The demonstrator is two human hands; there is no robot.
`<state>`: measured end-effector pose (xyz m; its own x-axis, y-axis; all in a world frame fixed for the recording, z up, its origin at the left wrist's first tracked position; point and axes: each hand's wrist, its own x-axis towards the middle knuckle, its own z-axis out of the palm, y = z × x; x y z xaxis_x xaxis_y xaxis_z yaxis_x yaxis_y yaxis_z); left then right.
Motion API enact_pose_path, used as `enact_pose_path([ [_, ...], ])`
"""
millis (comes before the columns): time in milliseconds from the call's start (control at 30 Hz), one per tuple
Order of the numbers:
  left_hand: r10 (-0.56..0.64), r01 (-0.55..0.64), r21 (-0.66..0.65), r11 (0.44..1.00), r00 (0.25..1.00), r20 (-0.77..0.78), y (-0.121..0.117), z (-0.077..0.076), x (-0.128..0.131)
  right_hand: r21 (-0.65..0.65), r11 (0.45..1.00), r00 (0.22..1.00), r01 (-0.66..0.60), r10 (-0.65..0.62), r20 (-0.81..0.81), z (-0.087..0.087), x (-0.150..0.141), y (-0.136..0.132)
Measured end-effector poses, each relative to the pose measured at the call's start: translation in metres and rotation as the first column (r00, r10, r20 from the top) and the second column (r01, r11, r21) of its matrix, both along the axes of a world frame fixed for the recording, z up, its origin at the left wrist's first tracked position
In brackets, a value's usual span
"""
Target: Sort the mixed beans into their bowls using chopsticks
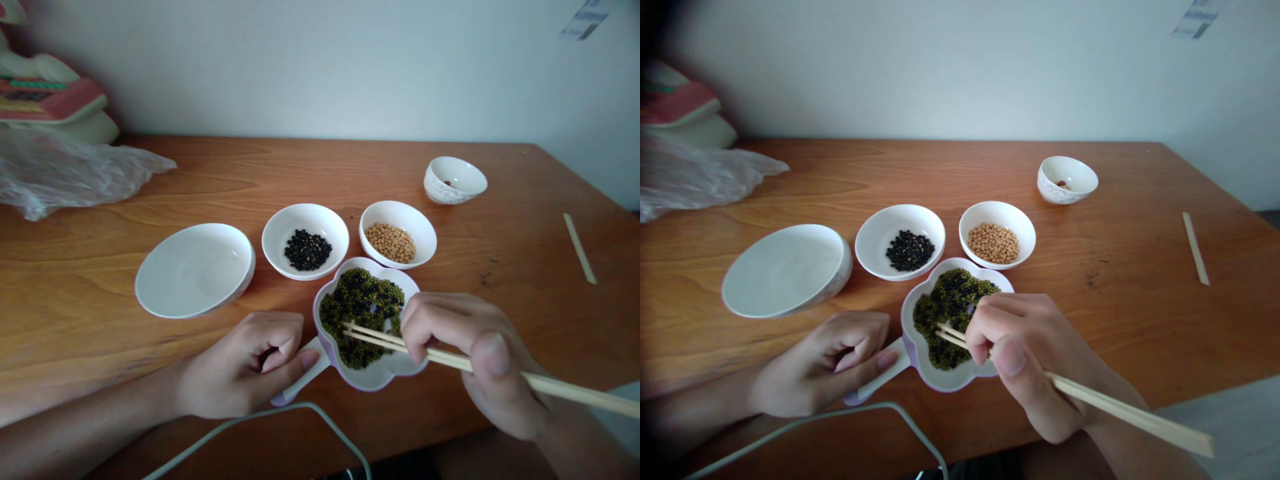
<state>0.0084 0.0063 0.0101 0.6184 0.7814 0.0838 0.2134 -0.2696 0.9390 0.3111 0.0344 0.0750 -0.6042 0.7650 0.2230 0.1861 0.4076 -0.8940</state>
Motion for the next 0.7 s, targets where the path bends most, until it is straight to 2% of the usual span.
enact_pose_path([
  [133,-0.01,0.01,0.024,1.0,1.0,0.008,0.001,0.001,0.001,0.063,0.997,0.999,-0.04,0.041,-0.009,-0.003,-0.003,0.001],
  [367,-0.015,0.015,0.016,1.0,1.0,0.003,0.0,0.002,0.0,0.091,0.996,0.998,0.026,-0.02,-0.066,-0.012,-0.008,-0.003],
  [533,-0.016,0.016,0.002,1.0,1.0,0.006,0.001,0.002,0.0,0.136,0.988,0.996,0.068,-0.058,-0.074,-0.012,-0.016,-0.004],
  [633,-0.018,0.018,-0.005,1.0,1.0,0.006,0.0,0.003,0.0,0.186,0.981,0.997,0.063,-0.055,-0.047,-0.011,-0.013,-0.002],
  [700,-0.019,0.019,-0.004,1.0,1.0,0.008,-0.001,0.002,-0.001,0.175,0.982,0.996,0.075,-0.067,-0.051,-0.011,-0.008,-0.001],
])
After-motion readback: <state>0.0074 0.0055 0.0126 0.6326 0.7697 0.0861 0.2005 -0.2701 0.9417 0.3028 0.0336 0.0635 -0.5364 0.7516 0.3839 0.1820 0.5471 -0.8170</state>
